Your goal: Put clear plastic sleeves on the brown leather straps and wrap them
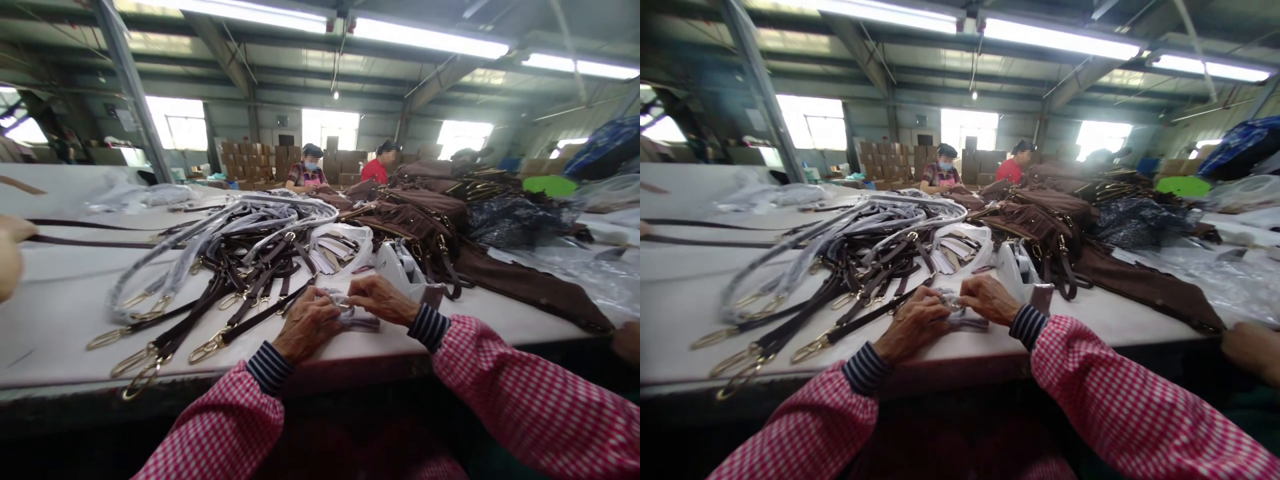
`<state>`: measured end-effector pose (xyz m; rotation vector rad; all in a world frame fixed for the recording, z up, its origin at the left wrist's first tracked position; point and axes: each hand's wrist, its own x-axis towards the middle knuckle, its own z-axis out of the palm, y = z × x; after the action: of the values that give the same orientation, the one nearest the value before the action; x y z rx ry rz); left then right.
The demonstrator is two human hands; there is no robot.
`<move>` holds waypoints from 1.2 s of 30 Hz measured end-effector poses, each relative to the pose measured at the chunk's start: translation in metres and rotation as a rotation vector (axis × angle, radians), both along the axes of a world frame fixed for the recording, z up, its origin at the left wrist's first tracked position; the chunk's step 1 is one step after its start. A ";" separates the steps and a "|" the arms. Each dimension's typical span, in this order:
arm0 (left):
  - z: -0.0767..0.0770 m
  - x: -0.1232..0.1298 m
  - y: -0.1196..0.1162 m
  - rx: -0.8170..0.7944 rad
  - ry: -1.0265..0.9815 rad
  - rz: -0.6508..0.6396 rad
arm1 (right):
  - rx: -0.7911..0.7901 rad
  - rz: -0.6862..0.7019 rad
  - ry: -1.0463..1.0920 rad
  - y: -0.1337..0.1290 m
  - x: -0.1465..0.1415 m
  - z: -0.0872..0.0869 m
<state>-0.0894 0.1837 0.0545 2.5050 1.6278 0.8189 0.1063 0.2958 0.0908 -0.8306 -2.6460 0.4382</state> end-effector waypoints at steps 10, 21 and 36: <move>0.003 0.006 -0.002 -0.008 0.107 0.042 | 0.189 -0.009 -0.156 -0.013 -0.028 -0.002; -0.004 0.003 -0.002 -0.030 0.080 0.077 | 0.185 -0.238 -0.194 0.079 -0.076 0.014; -0.002 0.006 -0.001 -0.030 0.098 0.080 | 0.330 -0.299 -0.370 0.086 -0.128 -0.010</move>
<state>-0.0835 0.1823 0.0520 2.5118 1.7672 0.6837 -0.0218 0.3818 0.0805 -1.2650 -2.7338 -0.2461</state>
